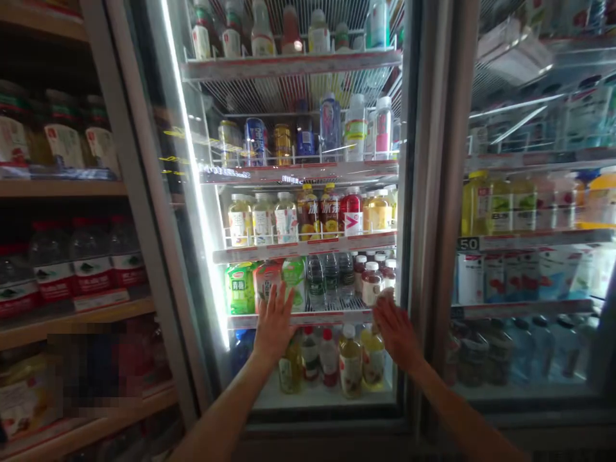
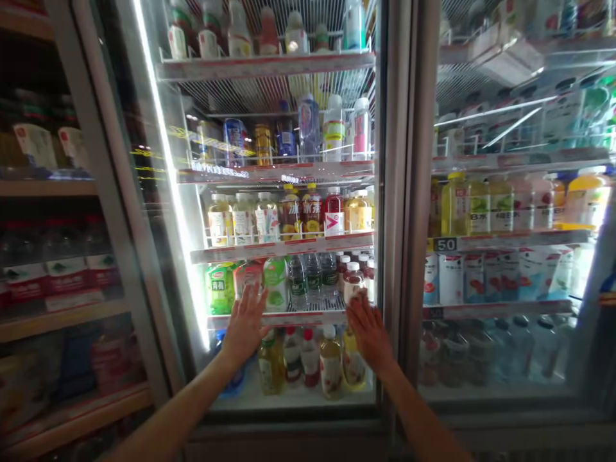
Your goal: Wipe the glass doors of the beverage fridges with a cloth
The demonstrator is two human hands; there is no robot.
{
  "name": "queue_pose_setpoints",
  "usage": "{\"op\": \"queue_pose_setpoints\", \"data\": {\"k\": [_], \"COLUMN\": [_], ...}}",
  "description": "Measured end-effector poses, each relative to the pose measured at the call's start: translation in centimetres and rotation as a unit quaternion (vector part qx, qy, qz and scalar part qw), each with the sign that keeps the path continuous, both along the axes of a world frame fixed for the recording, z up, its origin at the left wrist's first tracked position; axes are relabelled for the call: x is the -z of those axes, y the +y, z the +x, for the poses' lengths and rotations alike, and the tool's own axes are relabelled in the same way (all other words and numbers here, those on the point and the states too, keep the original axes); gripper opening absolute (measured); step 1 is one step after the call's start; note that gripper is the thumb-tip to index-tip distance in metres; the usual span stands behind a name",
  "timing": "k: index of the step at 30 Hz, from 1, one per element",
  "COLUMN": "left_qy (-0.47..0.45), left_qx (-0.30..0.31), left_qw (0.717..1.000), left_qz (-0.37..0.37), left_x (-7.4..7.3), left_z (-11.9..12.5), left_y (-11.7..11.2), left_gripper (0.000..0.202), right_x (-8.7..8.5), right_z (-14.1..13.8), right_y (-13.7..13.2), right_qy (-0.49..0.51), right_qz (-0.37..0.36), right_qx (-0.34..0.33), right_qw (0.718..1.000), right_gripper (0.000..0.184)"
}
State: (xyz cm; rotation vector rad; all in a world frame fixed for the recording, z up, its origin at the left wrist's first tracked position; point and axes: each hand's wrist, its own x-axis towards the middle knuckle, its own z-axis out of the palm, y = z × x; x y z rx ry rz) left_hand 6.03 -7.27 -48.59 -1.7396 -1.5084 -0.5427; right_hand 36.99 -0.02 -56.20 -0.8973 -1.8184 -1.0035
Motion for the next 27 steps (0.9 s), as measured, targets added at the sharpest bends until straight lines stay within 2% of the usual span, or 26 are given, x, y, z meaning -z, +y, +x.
{"op": "queue_pose_setpoints", "data": {"k": [2,3,6,7,9,11,12,14,18,20,23,25,27], "left_qy": [-0.001,-0.001,0.001,0.002,0.002,0.003,0.005,-0.002,-0.083,-0.112,-0.123,-0.121,-0.112], "left_qx": [-0.002,-0.003,0.0,0.004,0.01,0.017,0.023,0.029,-0.005,-0.02,-0.013,-0.007,-0.005], "left_qw": [1.0,1.0,1.0,1.0,1.0,1.0,1.0,0.999,0.993,0.989,0.989,0.989,0.989], "left_qz": [-0.003,-0.004,-0.005,-0.005,-0.002,0.001,0.002,0.015,0.087,0.094,0.082,0.087,0.093], "left_x": [0.0,0.0,0.0,0.1,0.3,0.3,0.2,-0.5,-3.1,-4.3,-4.9,-4.8,-4.5], "left_z": [-0.1,-0.1,-0.3,-0.4,-0.5,-0.7,-0.9,-1.5,-3.3,-4.0,-4.2,-4.2,-4.2], "left_y": [0.0,0.0,0.1,0.1,0.1,0.0,-0.1,-0.2,-0.2,0.2,0.8,1.1,1.2], "left_gripper": [0.074,0.074,0.073,0.072,0.071,0.07,0.07,0.069,0.074,0.077,0.085,0.089,0.088], "right_x": [0.7,0.9,0.8,0.4,-0.4,-1.4,-1.8,-2.7,-4.5,-5.5,-6.5,-6.7,-6.7], "right_z": [1.3,1.0,-3.0,-4.8,-7.9,-9.3,-9.0,-7.0,-1.7,-1.6,-5.5,-8.9,-11.0], "right_y": [0.1,0.1,-0.1,-0.3,-0.5,-0.5,-0.4,0.1,1.3,1.6,1.4,0.8,0.3], "right_qy": [0.052,0.086,0.179,0.178,0.116,0.031,0.013,0.046,0.214,0.271,0.282,0.215,0.117], "right_qz": [-0.006,-0.002,0.019,0.019,0.004,-0.012,-0.011,0.005,0.047,0.063,0.072,0.048,0.03], "right_qx": [0.013,0.011,-0.011,-0.024,-0.06,-0.09,-0.094,-0.076,-0.031,-0.028,-0.034,-0.057,-0.085], "right_qw": [0.999,0.996,0.984,0.984,0.991,0.995,0.995,0.996,0.975,0.96,0.956,0.974,0.989], "right_gripper": [0.055,0.058,0.065,0.066,0.066,0.063,0.062,0.062,0.062,0.061,0.061,0.062,0.062]}}
